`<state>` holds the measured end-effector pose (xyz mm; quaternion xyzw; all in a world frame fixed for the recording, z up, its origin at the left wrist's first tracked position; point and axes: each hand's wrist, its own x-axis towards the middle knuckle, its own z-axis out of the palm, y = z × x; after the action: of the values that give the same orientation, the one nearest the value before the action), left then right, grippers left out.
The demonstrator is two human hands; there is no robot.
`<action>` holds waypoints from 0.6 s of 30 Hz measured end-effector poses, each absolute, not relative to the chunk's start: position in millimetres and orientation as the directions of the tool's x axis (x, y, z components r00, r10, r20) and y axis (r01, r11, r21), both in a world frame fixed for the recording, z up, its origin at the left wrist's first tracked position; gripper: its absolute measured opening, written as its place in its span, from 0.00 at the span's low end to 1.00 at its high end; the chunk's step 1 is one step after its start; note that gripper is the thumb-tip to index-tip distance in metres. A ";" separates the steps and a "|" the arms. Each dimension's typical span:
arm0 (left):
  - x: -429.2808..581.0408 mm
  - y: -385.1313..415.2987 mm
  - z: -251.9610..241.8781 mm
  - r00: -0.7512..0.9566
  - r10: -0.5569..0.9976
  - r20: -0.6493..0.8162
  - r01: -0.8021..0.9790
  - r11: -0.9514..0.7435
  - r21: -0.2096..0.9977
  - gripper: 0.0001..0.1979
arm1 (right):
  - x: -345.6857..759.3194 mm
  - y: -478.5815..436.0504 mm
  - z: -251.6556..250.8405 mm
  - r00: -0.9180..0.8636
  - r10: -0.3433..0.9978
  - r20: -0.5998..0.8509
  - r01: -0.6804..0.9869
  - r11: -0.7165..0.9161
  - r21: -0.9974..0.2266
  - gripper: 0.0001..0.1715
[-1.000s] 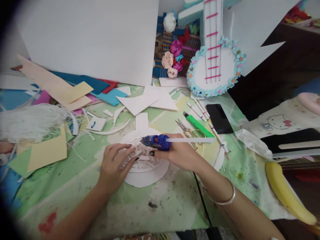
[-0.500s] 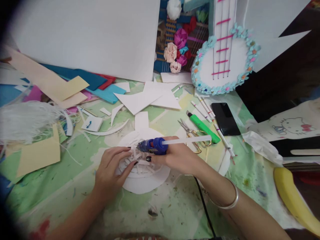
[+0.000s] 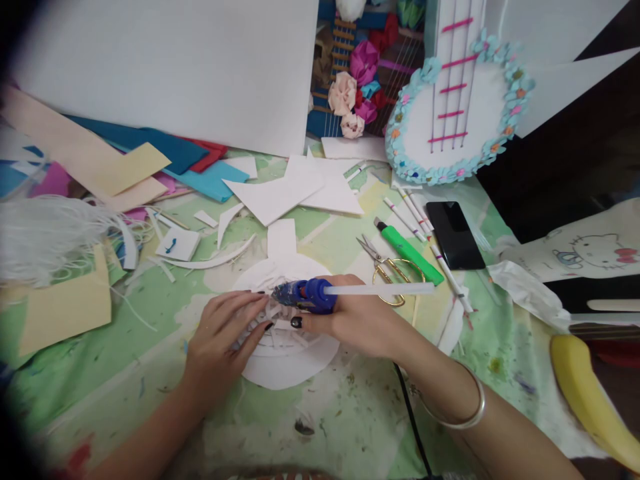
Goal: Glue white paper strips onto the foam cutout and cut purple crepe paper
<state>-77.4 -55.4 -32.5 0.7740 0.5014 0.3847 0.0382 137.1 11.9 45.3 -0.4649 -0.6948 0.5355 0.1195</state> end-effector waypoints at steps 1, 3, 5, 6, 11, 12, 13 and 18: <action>-77.5 -55.3 -32.9 0.201 0.805 0.558 0.743 -0.496 0.449 0.19 | 137.7 11.3 44.6 -0.529 0.781 -0.331 0.520 -0.010 -0.854 0.14; -77.8 -55.1 -33.5 0.196 0.806 0.559 0.738 -0.497 0.457 0.19 | 138.5 10.2 43.3 -0.506 0.795 -0.334 0.521 -0.027 -0.853 0.14; -78.0 -55.0 -33.8 0.193 0.810 0.554 0.737 -0.492 0.463 0.19 | 138.9 9.3 42.8 -0.497 0.796 -0.345 0.515 -0.049 -0.856 0.15; -78.1 -55.0 -33.9 0.192 0.812 0.551 0.737 -0.490 0.465 0.20 | 139.0 9.0 42.7 -0.498 0.793 -0.349 0.511 -0.056 -0.858 0.15; -78.4 -54.0 -33.7 0.179 0.827 0.533 0.728 -0.475 0.494 0.18 | 138.9 9.5 42.2 -0.503 0.788 -0.356 0.504 -0.067 -0.861 0.15; -78.5 -53.8 -33.6 0.174 0.830 0.530 0.727 -0.471 0.500 0.18 | 138.7 9.7 41.9 -0.503 0.787 -0.357 0.504 -0.069 -0.861 0.15; -78.6 -53.5 -33.5 0.168 0.832 0.529 0.725 -0.468 0.506 0.17 | 138.4 10.1 41.7 -0.501 0.788 -0.358 0.504 -0.071 -0.861 0.15; -79.2 -52.7 -33.5 0.153 0.836 0.527 0.708 -0.465 0.532 0.16 | 135.2 12.4 42.9 -0.523 0.767 -0.373 0.498 -0.081 -0.864 0.16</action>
<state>-79.2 -52.7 -33.5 0.7552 0.5109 0.4029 0.0795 135.2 12.4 42.9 -0.4737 -0.6674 0.5620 0.1197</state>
